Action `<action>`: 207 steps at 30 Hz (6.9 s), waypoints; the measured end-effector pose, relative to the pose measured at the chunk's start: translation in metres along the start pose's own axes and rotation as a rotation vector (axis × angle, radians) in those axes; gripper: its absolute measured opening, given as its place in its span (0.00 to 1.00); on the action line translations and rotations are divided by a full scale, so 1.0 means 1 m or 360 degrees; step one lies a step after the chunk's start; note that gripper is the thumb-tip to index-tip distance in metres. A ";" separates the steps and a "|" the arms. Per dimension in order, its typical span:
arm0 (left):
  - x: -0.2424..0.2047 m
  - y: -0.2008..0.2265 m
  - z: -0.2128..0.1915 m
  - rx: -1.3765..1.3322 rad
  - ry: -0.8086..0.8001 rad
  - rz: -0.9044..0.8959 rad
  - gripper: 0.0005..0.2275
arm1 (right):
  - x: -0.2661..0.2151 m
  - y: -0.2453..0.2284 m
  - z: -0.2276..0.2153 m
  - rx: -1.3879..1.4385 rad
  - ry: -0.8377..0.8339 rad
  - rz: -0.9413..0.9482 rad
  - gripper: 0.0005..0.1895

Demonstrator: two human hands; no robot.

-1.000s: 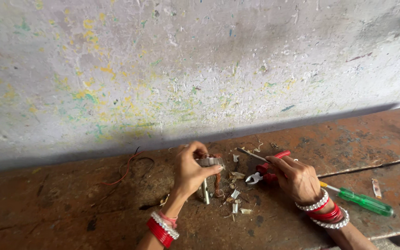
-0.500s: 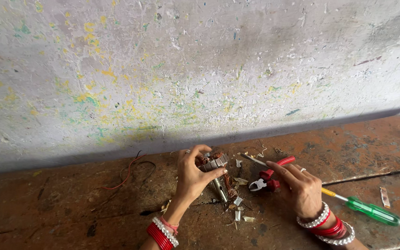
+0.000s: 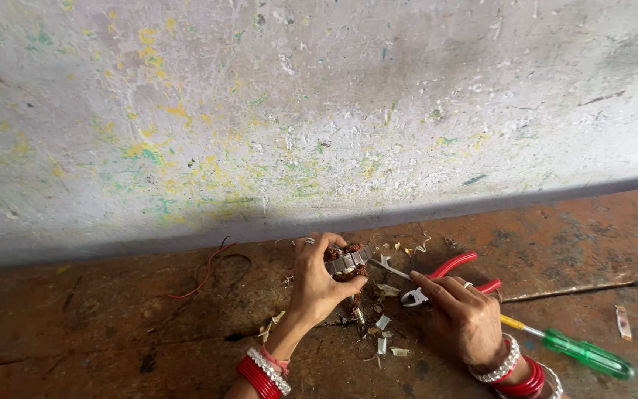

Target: The person uses red-handled pliers to cut and pull copper windings from a cylindrical metal core. The person repeatedly cuts sections of the wire and pulls them away, accumulating loose copper strands on the wooden surface.

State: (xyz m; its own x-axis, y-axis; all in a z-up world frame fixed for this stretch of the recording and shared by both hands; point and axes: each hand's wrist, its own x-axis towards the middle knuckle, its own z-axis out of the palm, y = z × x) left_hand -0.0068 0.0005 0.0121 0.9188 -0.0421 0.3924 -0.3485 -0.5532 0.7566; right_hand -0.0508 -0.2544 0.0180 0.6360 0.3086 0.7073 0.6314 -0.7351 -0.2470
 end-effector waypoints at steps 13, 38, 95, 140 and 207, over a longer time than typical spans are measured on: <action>0.001 -0.006 0.007 -0.0013 0.0154 0.0111 0.26 | -0.005 0.005 0.006 0.0011 -0.0028 0.0035 0.28; 0.008 -0.029 -0.014 -0.0207 -0.0126 0.0065 0.20 | 0.007 0.088 -0.007 -0.0468 -0.1003 -0.0186 0.48; 0.000 -0.015 0.014 0.0293 0.0126 0.0367 0.28 | 0.138 0.023 -0.004 -0.0745 -0.2378 0.0120 0.22; 0.019 -0.042 0.005 -0.0118 -0.0083 0.0531 0.22 | 0.123 0.115 0.077 -0.0325 -0.0491 -0.1218 0.19; -0.001 -0.007 0.023 0.0174 0.0179 0.0304 0.28 | 0.202 0.002 0.001 -0.0932 -0.2875 0.0150 0.06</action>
State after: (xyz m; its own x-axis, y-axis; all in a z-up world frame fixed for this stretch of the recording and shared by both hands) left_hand -0.0005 -0.0146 -0.0056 0.8096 -0.0650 0.5834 -0.4861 -0.6314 0.6042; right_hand 0.0792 -0.1931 0.1594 0.5377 0.1496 -0.8297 0.6095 -0.7489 0.2601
